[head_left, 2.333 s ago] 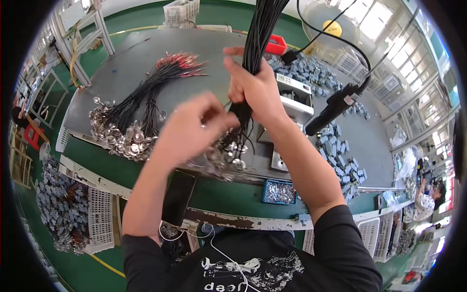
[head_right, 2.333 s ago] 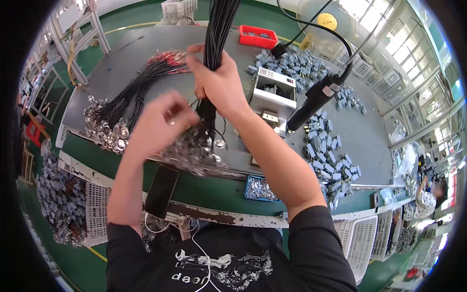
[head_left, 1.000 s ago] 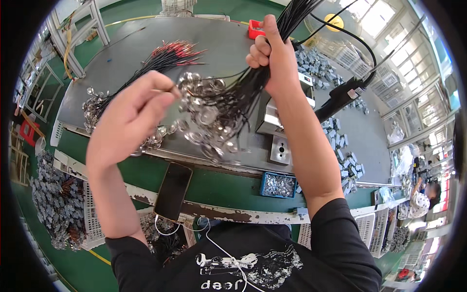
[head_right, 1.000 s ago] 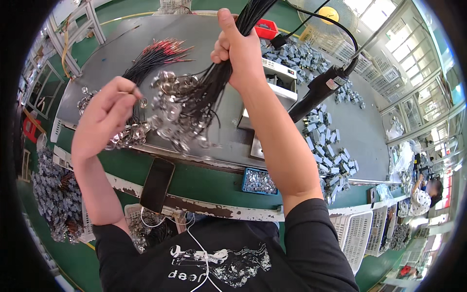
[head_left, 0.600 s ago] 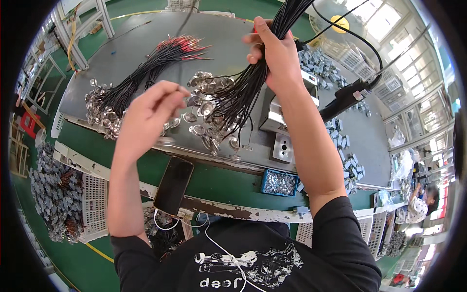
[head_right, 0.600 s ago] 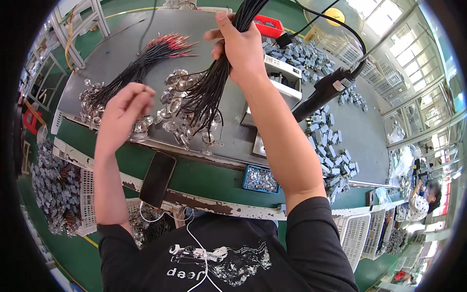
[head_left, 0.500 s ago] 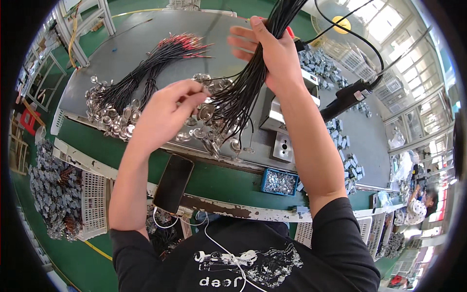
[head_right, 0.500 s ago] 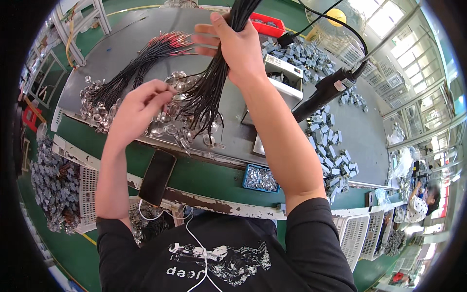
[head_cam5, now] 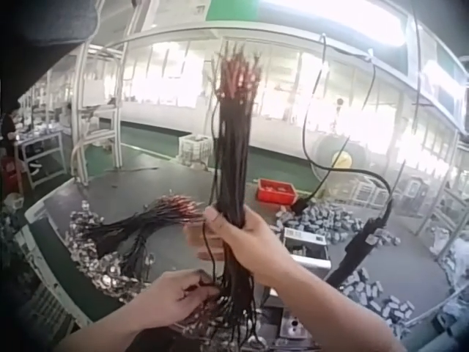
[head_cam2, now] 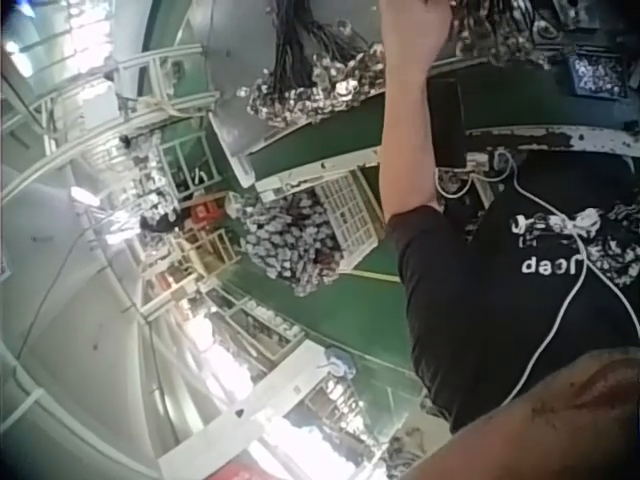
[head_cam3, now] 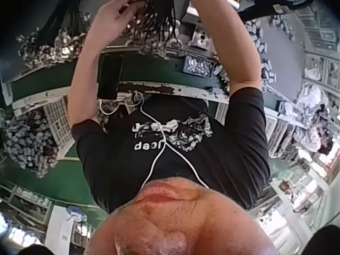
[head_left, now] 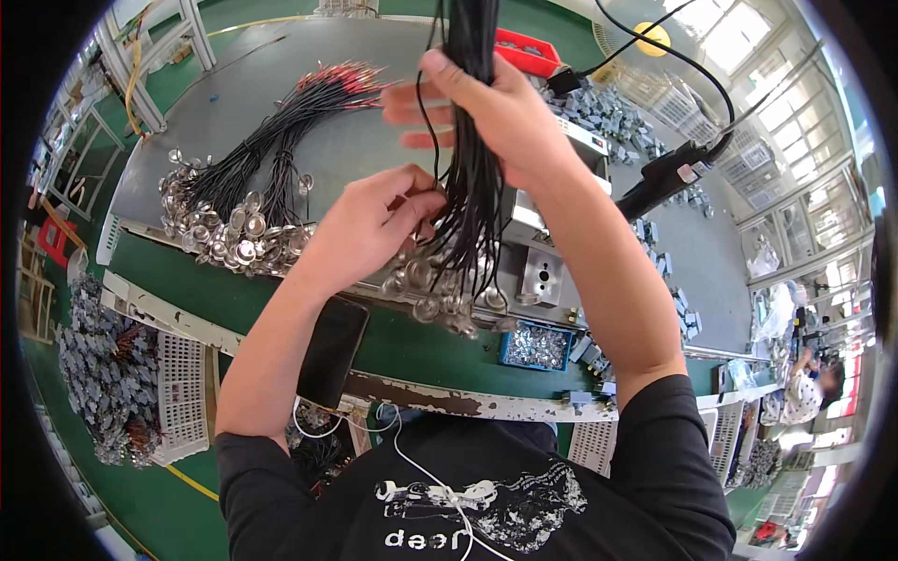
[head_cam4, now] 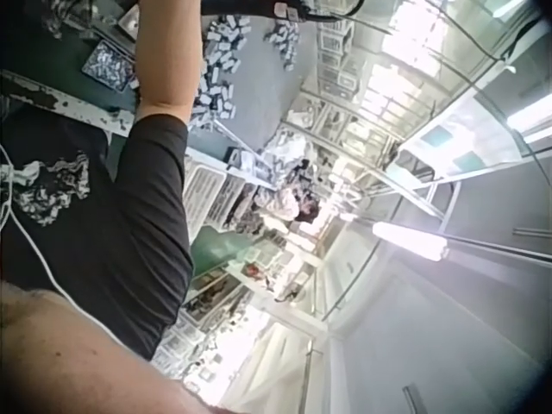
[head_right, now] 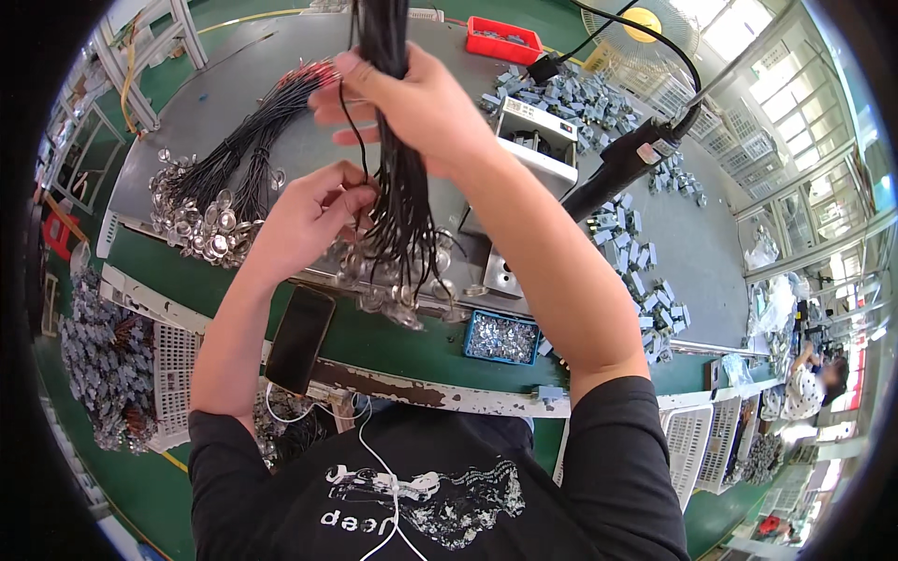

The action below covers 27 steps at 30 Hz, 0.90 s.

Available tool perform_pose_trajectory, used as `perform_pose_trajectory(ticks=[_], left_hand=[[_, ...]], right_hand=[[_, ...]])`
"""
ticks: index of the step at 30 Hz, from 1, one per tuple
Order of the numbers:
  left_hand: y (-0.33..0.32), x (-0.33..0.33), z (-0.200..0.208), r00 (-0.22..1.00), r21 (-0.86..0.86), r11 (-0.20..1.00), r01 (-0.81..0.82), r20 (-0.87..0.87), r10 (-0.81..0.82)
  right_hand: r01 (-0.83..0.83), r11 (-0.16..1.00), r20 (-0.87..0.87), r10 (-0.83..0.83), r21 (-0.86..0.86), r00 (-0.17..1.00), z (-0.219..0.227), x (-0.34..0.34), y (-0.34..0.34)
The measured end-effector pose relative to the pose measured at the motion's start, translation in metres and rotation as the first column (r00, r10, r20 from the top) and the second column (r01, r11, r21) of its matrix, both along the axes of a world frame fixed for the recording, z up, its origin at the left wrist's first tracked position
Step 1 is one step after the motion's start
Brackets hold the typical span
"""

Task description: Assembling wiring harnesses and metal components using a handheld electric screwdriver at a manufacturing workstation.

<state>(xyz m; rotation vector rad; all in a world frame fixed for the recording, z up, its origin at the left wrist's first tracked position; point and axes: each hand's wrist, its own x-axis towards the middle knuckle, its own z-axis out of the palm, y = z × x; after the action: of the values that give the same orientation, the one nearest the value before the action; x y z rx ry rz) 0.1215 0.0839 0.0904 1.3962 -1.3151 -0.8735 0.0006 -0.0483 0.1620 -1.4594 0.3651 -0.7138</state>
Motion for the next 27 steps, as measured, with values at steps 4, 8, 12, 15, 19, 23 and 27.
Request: perform_pose_trajectory(ticks=[4, 8, 12, 15, 19, 23, 27], left_hand=[[-0.001, 0.005, -0.004, 0.994, -0.064, 0.995, 0.074, 0.087, -0.069], [0.005, 0.012, 0.014, 0.966, 0.055, 0.99, 0.127, 0.218, -0.136], [-0.012, 0.038, 0.021, 0.99, -0.121, 0.992, -0.037, -0.141, 0.02], [-0.036, 0.043, 0.023, 0.838, -0.285, 0.951, -0.121, -0.543, -0.056], [-0.046, 0.047, 0.008, 0.676, -0.479, 0.876, 0.053, -0.628, -0.385], [-0.03, 0.032, 0.015, 0.762, -0.379, 0.925, -0.015, -0.603, -0.235], [-0.012, 0.02, 0.016, 0.826, -0.356, 0.923, -0.148, -0.557, -0.083]], right_hand=[[-0.001, 0.999, -0.114, -0.003, -0.04, 0.993, 0.005, 0.0, 0.002], [-0.009, 0.995, -0.202, -0.011, -0.099, 0.979, 0.011, -0.01, 0.0], [-0.095, 0.992, -0.341, 0.063, -0.078, 0.938, 0.014, -0.028, 0.016], [-0.198, 0.976, -0.396, 0.216, 0.088, 0.892, 0.013, -0.046, 0.029], [-0.299, 0.937, -0.401, 0.348, 0.181, 0.848, 0.008, -0.063, 0.035], [-0.202, 0.971, -0.501, 0.24, 0.13, 0.832, 0.015, -0.076, 0.036], [-0.163, 0.986, -0.563, 0.159, 0.043, 0.811, 0.016, -0.081, 0.035]])
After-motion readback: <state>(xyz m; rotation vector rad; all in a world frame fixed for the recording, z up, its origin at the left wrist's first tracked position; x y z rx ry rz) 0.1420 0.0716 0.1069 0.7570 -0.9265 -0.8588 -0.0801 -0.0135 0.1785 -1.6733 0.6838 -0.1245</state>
